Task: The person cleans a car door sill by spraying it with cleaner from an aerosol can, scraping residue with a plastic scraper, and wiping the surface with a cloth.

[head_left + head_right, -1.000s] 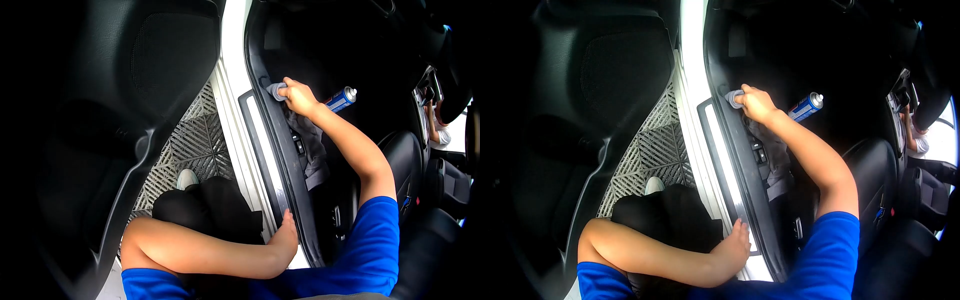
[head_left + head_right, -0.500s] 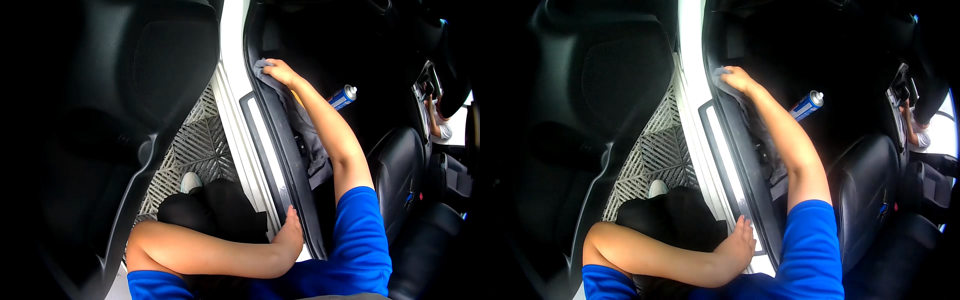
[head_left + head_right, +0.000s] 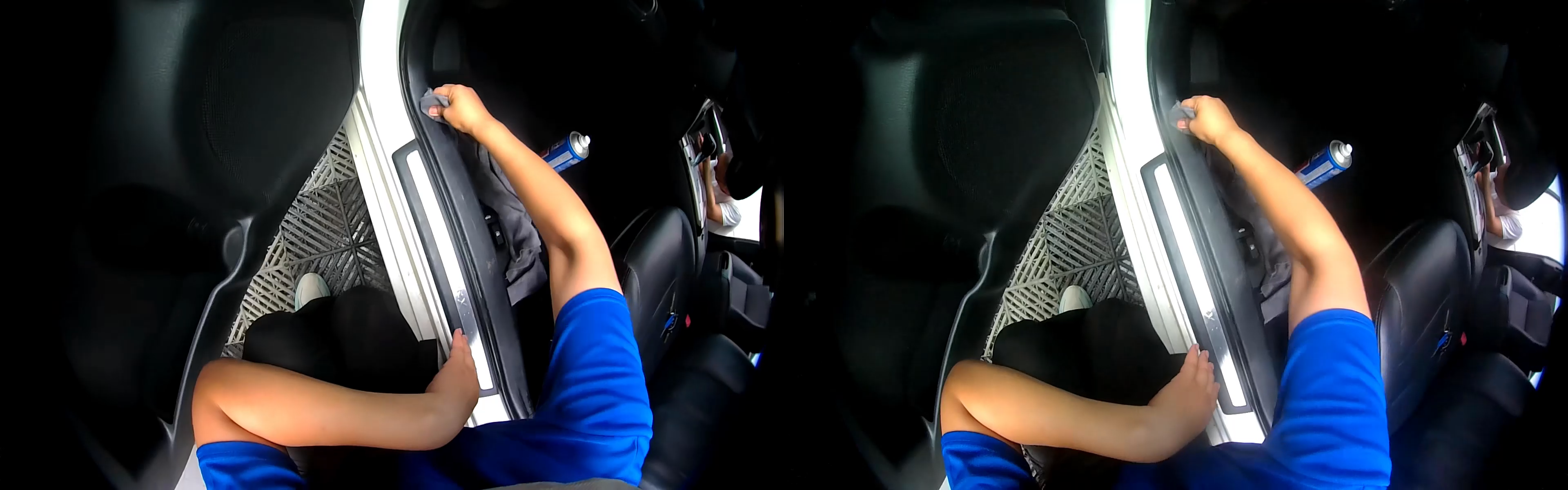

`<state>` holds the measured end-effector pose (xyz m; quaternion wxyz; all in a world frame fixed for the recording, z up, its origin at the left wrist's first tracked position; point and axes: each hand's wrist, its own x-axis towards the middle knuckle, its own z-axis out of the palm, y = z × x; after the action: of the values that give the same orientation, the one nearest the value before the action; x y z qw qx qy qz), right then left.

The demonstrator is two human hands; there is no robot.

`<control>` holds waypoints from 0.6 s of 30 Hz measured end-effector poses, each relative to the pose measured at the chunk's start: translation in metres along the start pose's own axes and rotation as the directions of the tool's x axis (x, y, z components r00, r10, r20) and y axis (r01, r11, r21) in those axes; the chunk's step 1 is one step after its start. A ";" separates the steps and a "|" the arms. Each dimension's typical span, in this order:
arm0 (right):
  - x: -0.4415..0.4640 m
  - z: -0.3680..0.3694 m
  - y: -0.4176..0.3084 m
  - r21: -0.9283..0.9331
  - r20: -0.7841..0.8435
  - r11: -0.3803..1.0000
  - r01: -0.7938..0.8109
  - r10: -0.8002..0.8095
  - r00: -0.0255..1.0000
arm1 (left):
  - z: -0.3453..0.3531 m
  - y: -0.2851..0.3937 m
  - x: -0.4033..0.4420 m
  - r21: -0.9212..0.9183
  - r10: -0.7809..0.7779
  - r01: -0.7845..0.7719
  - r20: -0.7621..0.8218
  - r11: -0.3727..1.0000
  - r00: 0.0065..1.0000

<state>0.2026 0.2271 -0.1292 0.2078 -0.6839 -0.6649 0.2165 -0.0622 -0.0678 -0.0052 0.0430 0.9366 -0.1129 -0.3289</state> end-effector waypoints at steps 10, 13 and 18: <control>0.002 0.000 -0.009 -0.154 -0.042 0.979 0.130 -0.138 0.990 | -0.001 0.002 0.008 -0.006 -0.012 0.011 -0.041 1.000 0.999; 0.005 0.002 -0.016 -0.069 -0.019 0.996 -0.047 0.046 0.999 | -0.003 0.001 0.014 -0.022 -0.010 0.008 -0.093 1.000 0.996; -0.052 -0.008 -0.017 -0.177 0.084 0.974 0.141 -0.128 0.988 | 0.001 -0.013 0.006 0.001 0.044 -0.044 -0.088 0.999 0.995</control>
<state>0.1926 0.1757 -0.1118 0.1346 -0.6451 -0.7339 0.1645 -0.0563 -0.0563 -0.0117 0.0555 0.9474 -0.1314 -0.2866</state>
